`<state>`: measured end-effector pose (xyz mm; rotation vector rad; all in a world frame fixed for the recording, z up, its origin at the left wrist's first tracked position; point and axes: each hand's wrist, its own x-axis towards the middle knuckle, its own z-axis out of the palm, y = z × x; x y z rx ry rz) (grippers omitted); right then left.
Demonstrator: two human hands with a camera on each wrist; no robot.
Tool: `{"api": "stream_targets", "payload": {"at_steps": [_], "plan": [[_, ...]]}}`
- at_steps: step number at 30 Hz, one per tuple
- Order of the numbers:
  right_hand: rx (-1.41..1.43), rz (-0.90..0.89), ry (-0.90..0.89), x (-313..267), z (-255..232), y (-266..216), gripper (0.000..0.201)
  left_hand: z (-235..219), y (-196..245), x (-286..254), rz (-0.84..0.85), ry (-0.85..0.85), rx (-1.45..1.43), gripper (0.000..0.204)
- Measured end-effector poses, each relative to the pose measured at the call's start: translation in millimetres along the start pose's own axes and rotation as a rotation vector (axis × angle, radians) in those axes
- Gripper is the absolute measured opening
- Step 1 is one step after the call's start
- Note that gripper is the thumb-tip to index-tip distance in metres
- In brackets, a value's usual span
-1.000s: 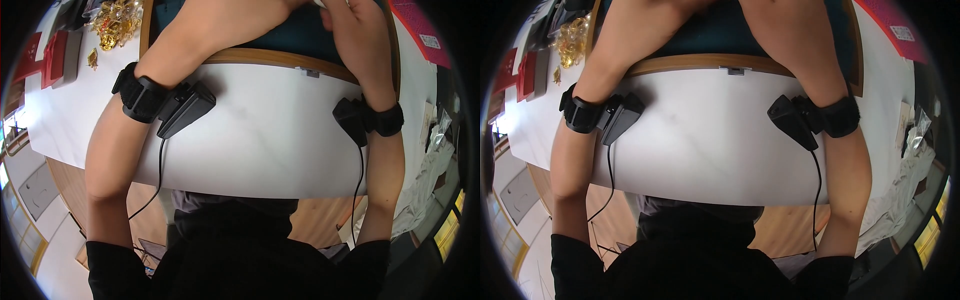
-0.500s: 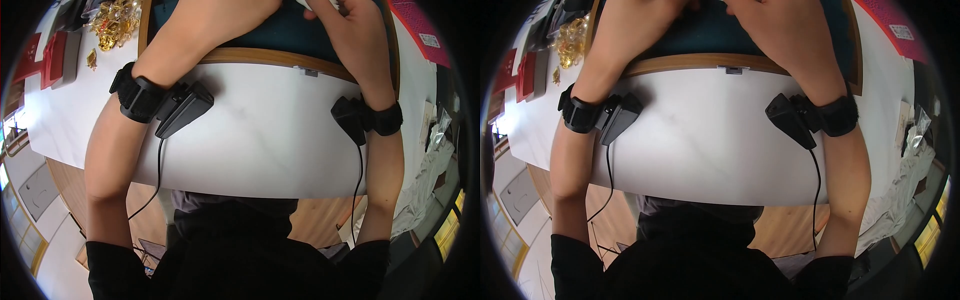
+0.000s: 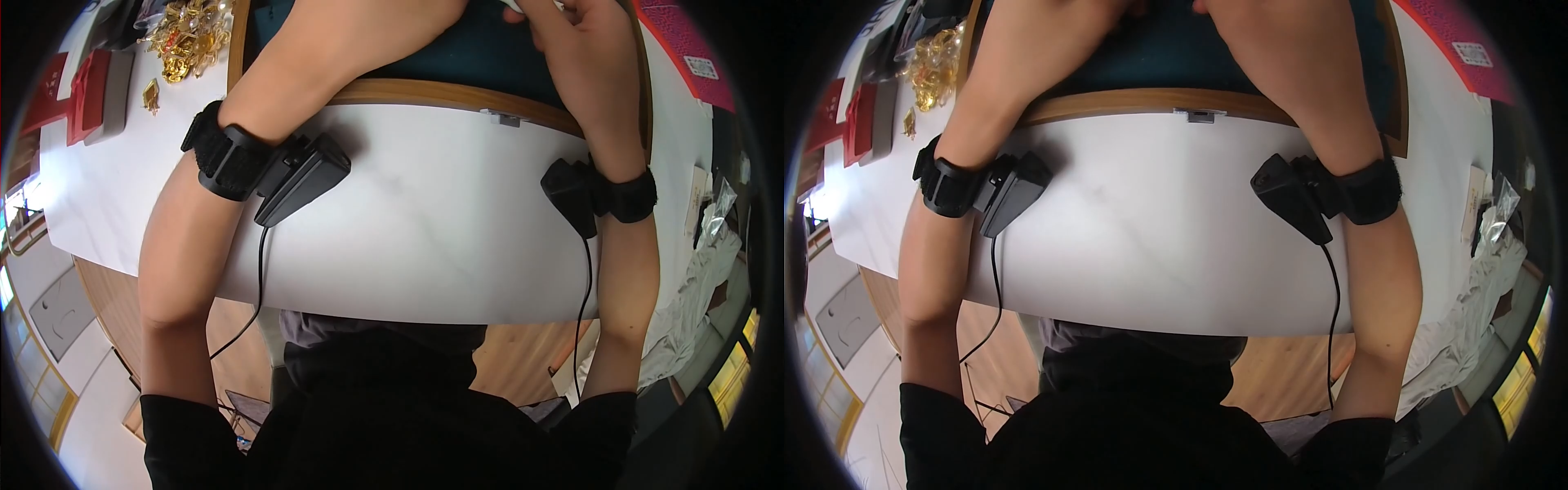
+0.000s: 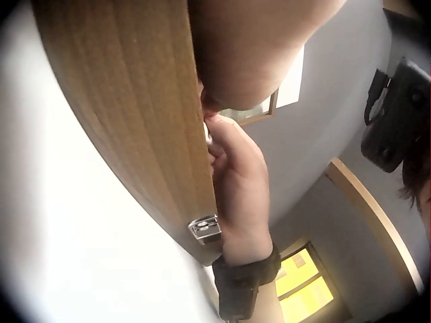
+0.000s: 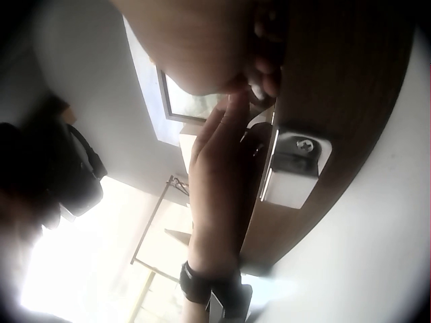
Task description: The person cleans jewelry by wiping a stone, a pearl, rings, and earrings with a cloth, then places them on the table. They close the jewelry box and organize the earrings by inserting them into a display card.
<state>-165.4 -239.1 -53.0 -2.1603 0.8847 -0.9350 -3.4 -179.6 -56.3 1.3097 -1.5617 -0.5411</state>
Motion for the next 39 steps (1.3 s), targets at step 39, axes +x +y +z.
{"api": "stream_targets", "payload": {"at_steps": [39], "plan": [[-0.104,-0.119,-0.01,-3,0,-1,0.007,0,-9,-1,-0.217,-0.084,-0.18,0.022]]}}
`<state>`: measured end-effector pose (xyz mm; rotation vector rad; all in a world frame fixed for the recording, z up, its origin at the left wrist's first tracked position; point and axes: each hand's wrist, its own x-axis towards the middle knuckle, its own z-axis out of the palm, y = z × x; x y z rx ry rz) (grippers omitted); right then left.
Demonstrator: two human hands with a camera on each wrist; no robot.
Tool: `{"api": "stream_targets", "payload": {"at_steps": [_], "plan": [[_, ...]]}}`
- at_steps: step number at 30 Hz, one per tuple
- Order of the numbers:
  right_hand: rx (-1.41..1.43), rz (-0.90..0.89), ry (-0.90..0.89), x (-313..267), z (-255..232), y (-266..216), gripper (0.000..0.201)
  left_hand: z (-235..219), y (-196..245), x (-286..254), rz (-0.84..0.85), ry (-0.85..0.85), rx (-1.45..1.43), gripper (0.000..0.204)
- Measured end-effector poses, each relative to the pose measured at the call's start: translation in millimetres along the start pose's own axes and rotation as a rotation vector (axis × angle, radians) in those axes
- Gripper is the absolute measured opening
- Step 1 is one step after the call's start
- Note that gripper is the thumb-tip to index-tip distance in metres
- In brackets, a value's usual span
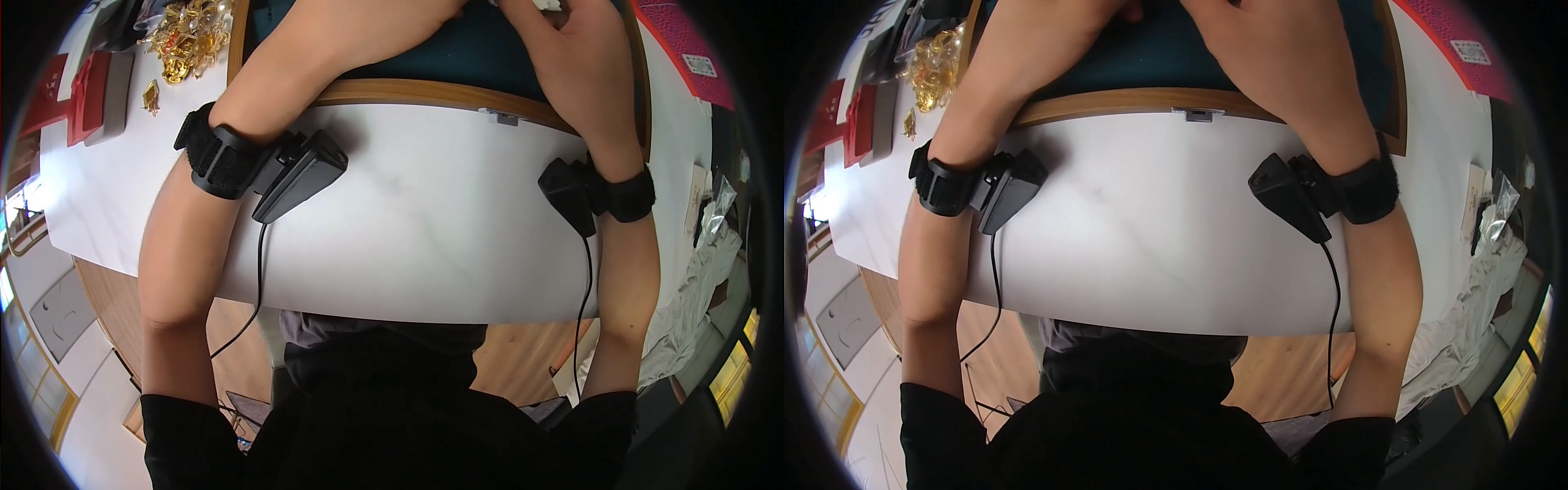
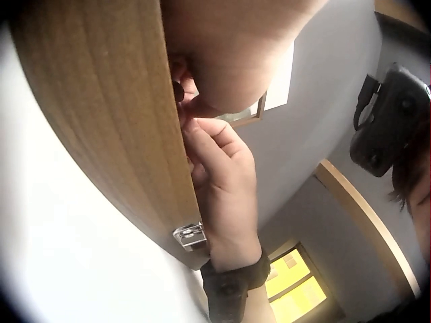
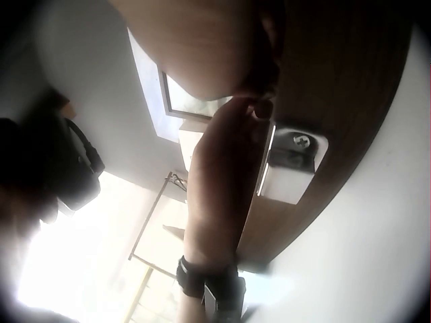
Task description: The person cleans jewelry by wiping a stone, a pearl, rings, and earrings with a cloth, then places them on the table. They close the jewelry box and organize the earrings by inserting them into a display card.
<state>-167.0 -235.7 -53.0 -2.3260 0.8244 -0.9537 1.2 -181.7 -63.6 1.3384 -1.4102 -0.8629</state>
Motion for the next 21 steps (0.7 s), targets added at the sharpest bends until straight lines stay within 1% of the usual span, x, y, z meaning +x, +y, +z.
{"api": "stream_targets", "payload": {"at_steps": [2,3,5,6,8,9,11,12,14,15,17,18,20,21], "plan": [[-0.053,-0.017,-0.112,2,-9,3,0.008,0,0,0,0.024,-0.001,0.008,0.021],[-0.053,-0.017,-0.111,1,-7,3,0.008,0,-1,0,0.041,-0.012,-0.008,0.021],[-0.008,-0.051,0.01,-1,-1,4,0.008,1,0,1,0.058,-0.024,-0.024,0.021],[-0.008,-0.051,0.01,-2,1,4,0.008,2,0,1,0.042,0.003,-0.048,0.021],[0.011,-0.065,0.112,-2,6,5,0.008,3,0,1,0.026,0.031,-0.072,0.021],[0.011,-0.066,0.112,-1,6,4,0.008,2,0,1,0.029,0.064,-0.06,0.021],[0.123,0.004,0.103,0,6,4,0.006,3,0,0,0.032,0.098,-0.049,0.021],[0.123,0.004,0.103,1,6,4,0.006,4,-1,1,0.026,0.101,-0.08,0.02],[0.38,-0.003,0.071,2,4,4,0.004,3,-1,1,0.019,0.103,-0.111,0.02],[0.38,-0.003,0.071,2,6,5,0.004,1,-1,0,0.023,0.092,-0.106,0.019],[0.239,-0.05,0.06,0,9,7,0.005,1,1,-2,0.027,0.08,-0.102,0.018],[0.239,-0.049,0.06,2,5,4,0.005,2,4,-3,0.023,0.097,-0.093,0.017],[0.43,0.12,-0.077,5,-7,-2,0.007,5,10,-1,0.019,0.114,-0.083,0.017],[0.43,0.12,-0.077,5,-5,7,0.007,5,15,3,-0.089,0.115,-0.061,0.016]]}}
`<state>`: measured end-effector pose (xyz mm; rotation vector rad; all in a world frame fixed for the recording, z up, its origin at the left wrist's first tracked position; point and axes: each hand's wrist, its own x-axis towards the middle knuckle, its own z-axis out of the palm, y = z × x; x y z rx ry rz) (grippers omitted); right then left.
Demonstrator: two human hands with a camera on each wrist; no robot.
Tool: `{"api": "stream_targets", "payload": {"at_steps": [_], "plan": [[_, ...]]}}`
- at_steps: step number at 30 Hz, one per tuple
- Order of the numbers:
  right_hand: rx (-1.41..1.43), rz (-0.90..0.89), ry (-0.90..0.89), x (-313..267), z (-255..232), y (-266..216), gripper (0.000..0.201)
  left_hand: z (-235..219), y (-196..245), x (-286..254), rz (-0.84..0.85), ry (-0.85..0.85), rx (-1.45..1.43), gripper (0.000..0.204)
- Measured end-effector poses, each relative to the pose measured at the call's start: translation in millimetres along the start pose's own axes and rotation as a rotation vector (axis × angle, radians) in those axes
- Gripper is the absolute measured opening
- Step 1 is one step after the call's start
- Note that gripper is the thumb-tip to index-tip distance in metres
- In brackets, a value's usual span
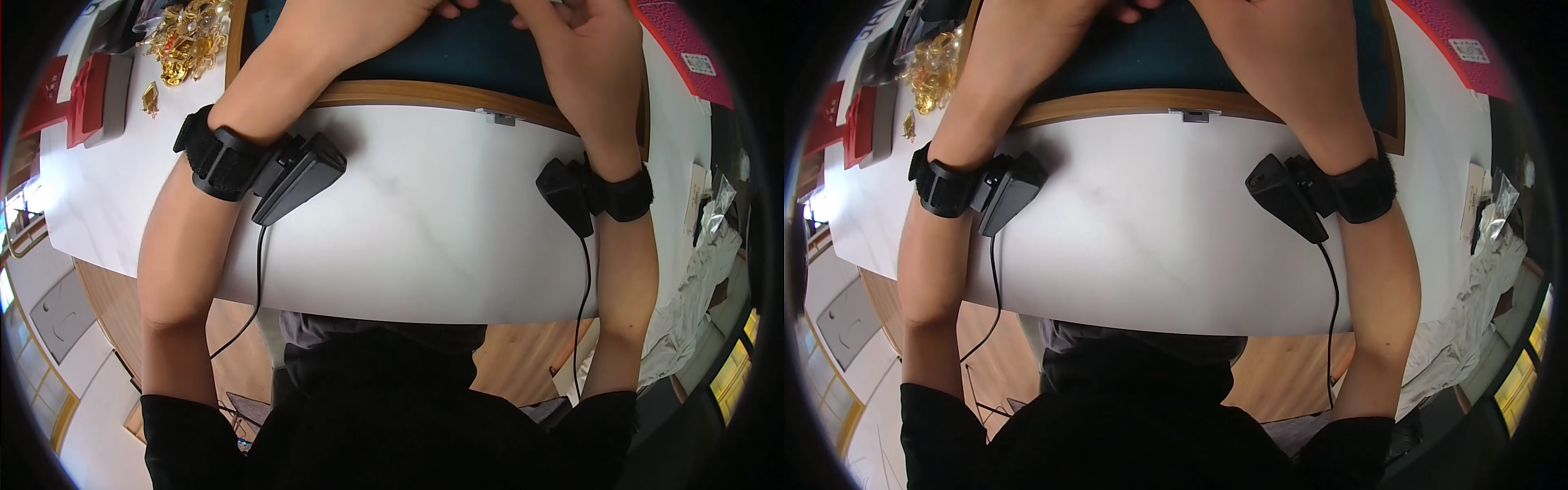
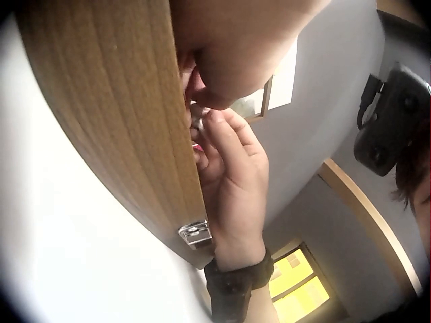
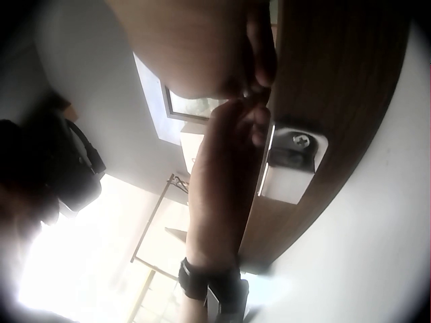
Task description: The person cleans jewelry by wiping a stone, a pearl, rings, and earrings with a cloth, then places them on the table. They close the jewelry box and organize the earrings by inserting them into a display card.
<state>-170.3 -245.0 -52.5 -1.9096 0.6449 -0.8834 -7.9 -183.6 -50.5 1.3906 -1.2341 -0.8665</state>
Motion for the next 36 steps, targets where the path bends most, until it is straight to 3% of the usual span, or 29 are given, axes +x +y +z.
{"api": "stream_targets", "payload": {"at_steps": [1,2,8,10,14,18,20,23,25,29,31,36], "plan": [[0.025,-0.052,0.019,2,0,15,0.009,1,3,2,-0.106,0.005,0.028,0.016],[0.05,-0.104,0.037,2,-1,24,0.011,0,-1,2,-0.106,0.005,0.028,0.016],[0.002,-0.218,0.293,-2,2,20,0.017,-5,-13,1,0.045,-0.054,0.009,0.014],[-0.02,-0.176,0.243,-3,7,13,0.016,-4,-16,2,0.092,-0.09,-0.15,0.012],[-0.095,-0.057,0.138,-6,11,0,0.014,-2,-15,-1,0.11,-0.049,-0.171,0.012],[-0.022,0.032,-0.006,-1,2,-5,0.011,-6,-15,1,0.029,-0.109,-0.173,0.012],[-0.065,-0.109,0.055,-2,7,9,0.009,-5,-14,0,0.007,-0.104,-0.187,0.012],[-0.159,-0.11,0.107,-3,6,8,0.009,-3,-7,0,-0.003,-0.093,-0.144,0.012],[-0.182,-0.09,0.155,-2,7,7,0.009,-1,-4,4,-0.096,0.004,-0.106,0.011],[-0.265,-0.064,0.317,0,12,3,0.01,-4,-16,2,0.058,0.01,-0.168,0.01],[-0.258,-0.045,0.338,1,11,1,0.01,-1,-11,0,0.063,0.21,-0.045,0.01],[-0.15,-0.001,0.398,4,4,7,0.012,-8,-12,0,0.109,0.139,0.293,0.016]]}}
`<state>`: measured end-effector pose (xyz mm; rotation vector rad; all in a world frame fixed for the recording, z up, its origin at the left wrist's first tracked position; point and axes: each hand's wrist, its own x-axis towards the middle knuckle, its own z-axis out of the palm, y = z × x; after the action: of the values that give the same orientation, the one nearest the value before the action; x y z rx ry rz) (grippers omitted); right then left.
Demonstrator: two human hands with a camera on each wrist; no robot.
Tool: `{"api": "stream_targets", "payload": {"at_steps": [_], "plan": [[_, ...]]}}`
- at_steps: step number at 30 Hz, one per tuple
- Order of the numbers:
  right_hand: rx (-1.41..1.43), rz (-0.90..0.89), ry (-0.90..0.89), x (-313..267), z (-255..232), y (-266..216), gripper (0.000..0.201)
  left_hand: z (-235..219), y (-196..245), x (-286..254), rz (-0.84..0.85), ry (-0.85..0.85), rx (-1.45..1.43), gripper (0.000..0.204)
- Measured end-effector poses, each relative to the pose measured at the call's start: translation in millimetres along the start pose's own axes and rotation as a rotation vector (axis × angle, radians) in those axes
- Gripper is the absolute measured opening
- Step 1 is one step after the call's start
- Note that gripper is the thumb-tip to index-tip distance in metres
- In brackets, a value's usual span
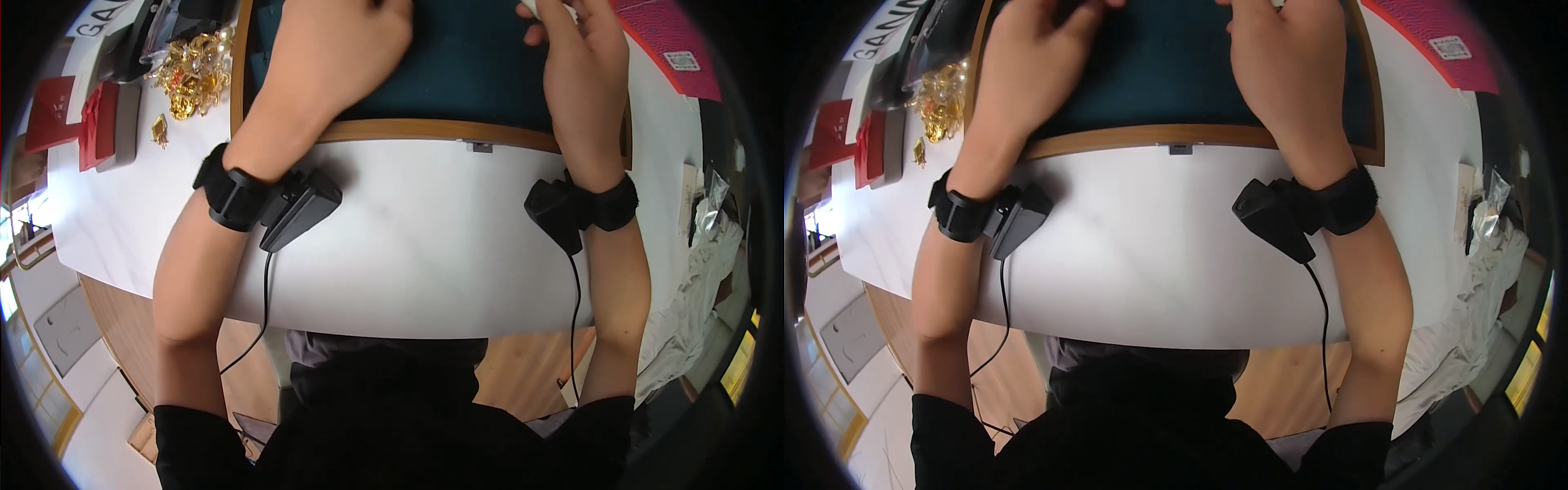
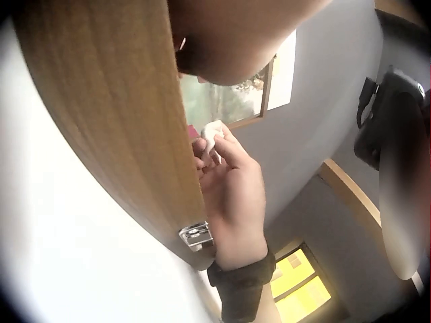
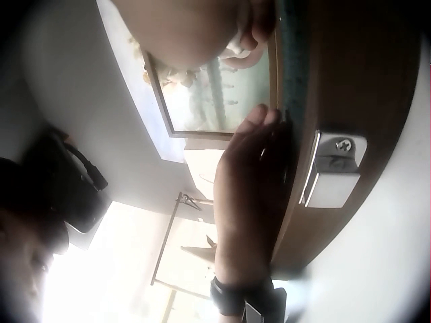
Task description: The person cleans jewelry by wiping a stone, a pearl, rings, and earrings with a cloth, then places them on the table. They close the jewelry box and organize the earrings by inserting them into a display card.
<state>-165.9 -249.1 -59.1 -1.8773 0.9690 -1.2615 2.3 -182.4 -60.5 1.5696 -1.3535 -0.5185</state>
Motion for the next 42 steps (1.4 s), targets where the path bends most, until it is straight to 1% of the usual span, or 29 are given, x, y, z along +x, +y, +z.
{"api": "stream_targets", "payload": {"at_steps": [1,2,3,4,5,6,7,8,9,10,11,13,14,15,17,18,19,21,22,23,25,27,28,29,31,35,37,41,42], "plan": [[0.032,0.049,-0.019,2,-1,0,0.012,-1,9,-1,0.018,-0.067,0.141,0.019],[0.064,0.096,-0.037,3,-3,-1,0.012,-12,21,-6,0.089,-0.143,0.255,0.02],[0.064,0.089,-0.025,4,-4,-1,0.012,-9,10,-5,0.103,-0.144,0.257,0.02],[0.087,0.119,-0.05,5,-5,-2,0.012,-1,-9,-5,0.186,-0.141,0.265,0.02],[0.111,0.149,-0.074,5,-6,-1,0.012,4,-18,-3,0.271,-0.138,0.273,0.02],[0.093,0.199,-0.089,7,-8,4,0.013,4,-12,-4,0.284,-0.21,0.294,0.02],[0.095,0.195,-0.072,8,-7,11,0.013,4,-8,-4,0.3,-0.218,0.298,0.02],[0.13,0.099,-0.075,8,-4,20,0.013,4,-5,-4,0.319,-0.26,0.297,0.021],[0.161,0.003,-0.074,9,-3,16,0.013,4,-2,-3,0.342,-0.306,0.296,0.022],[0.13,0.001,-0.067,9,-3,10,0.012,2,2,-3,0.324,-0.346,0.297,0.026],[0.058,0.046,-0.093,5,-11,1,0.012,2,5,-2,0.347,-0.364,0.299,0.026],[0.086,-0.064,-0.065,7,-7,20,0.012,4,6,-2,0.329,-0.363,0.255,0.027],[0.126,-0.053,-0.072,7,-8,26,0.013,4,4,-2,0.31,-0.386,0.216,0.032],[0.061,-0.161,0.06,5,-4,28,0.014,5,6,-2,0.332,-0.407,0.223,0.032],[0.051,-0.138,0.027,4,0,29,0.011,5,10,-4,0.249,-0.383,0.224,0.034],[-0.002,-0.145,0.008,4,-1,31,0.015,5,10,-3,0.258,-0.392,0.243,0.033],[0.033,-0.152,0.033,3,1,32,0.014,4,10,-3,0.285,-0.418,0.252,0.033],[0.034,-0.208,0.09,3,4,32,0.013,2,15,-3,0.218,-0.411,0.264,0.03],[0.068,-0.191,0.109,2,5,30,0.01,0,20,-3,0.187,-0.44,0.296,0.028],[0.074,-0.162,0.1,2,4,29,0.008,-1,26,-2,0.204,-0.459,0.334,0.022],[0.063,-0.126,0.084,0,4,28,0.007,-7,20,2,0.139,-0.511,0.358,0.02],[0.088,-0.078,0.053,-2,1,24,0.007,-13,12,5,0.049,-0.54,0.344,0.031],[0.117,-0.044,0.031,-2,0,23,0.008,-12,17,7,0.032,-0.574,0.335,0.029],[0.102,-0.059,0.037,-3,-1,21,0.008,-10,16,8,0.037,-0.575,0.288,0.024],[0.118,-0.035,0.001,-4,-3,19,0.009,-8,29,15,-0.004,-0.654,0.345,0.019],[0.141,-0.018,-0.008,-3,-2,18,0.01,-4,46,26,0.033,-0.739,0.337,0.016],[0.116,-0.024,-0.015,-5,-5,16,0.011,-11,44,38,0.107,-0.803,0.59,0.014],[0.094,-0.036,-0.018,-6,-2,17,0.01,-11,45,42,0.189,-0.866,0.559,0.015],[0.102,-0.029,-0.02,-6,-2,17,0.011,-12,48,43,0.141,-0.899,0.534,0.016]]}}
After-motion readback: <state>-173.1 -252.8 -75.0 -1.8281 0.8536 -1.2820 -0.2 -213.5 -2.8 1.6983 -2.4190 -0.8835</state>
